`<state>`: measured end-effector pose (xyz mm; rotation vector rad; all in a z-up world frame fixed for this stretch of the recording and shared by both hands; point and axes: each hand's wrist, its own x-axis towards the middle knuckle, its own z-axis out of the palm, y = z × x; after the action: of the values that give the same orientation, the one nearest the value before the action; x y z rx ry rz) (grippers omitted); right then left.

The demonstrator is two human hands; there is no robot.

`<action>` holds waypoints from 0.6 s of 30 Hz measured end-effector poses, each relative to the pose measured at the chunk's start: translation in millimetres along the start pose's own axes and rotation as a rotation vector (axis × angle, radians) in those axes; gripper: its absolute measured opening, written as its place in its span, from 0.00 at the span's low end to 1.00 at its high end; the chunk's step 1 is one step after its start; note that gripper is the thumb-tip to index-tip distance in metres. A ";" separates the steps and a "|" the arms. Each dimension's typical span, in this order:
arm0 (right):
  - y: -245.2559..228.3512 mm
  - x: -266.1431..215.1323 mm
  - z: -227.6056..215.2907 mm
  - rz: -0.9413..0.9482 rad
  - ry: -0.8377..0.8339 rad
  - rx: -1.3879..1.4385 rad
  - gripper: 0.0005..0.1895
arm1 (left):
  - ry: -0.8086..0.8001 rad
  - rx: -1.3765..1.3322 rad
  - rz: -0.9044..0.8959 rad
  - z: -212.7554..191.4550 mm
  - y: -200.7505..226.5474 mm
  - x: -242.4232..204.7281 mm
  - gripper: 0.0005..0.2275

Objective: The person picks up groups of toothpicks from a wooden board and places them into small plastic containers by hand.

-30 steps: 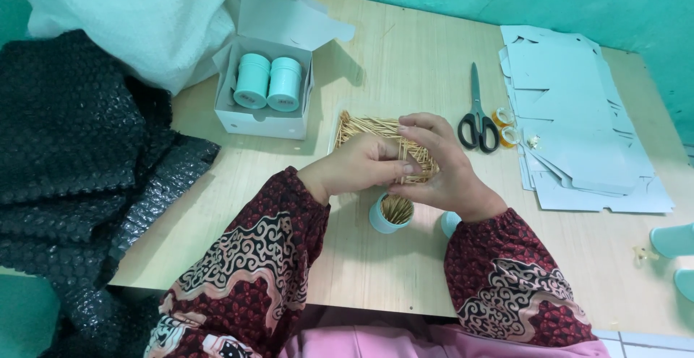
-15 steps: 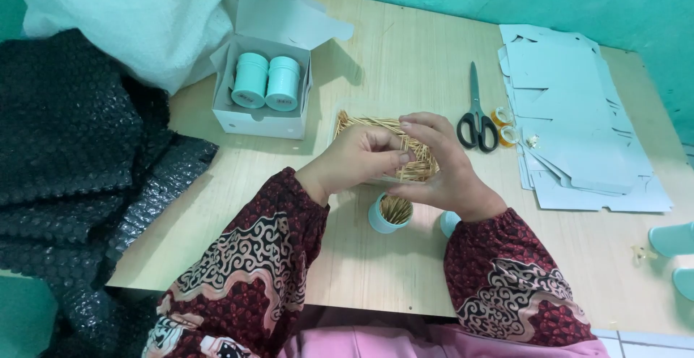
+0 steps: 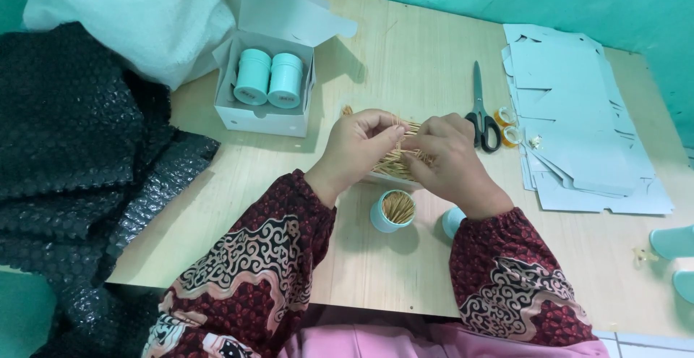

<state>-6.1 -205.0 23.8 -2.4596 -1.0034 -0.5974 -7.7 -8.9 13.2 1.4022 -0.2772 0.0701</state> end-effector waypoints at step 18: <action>-9.3 19.0 3.9 0.113 -0.443 -0.189 0.10 | 0.116 -0.205 -0.068 14.6 -9.1 -3.9 0.06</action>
<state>0.3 -186.5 32.6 -2.8699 -0.9898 -0.1116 -11.8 -24.4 5.7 1.1978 -0.1362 0.0648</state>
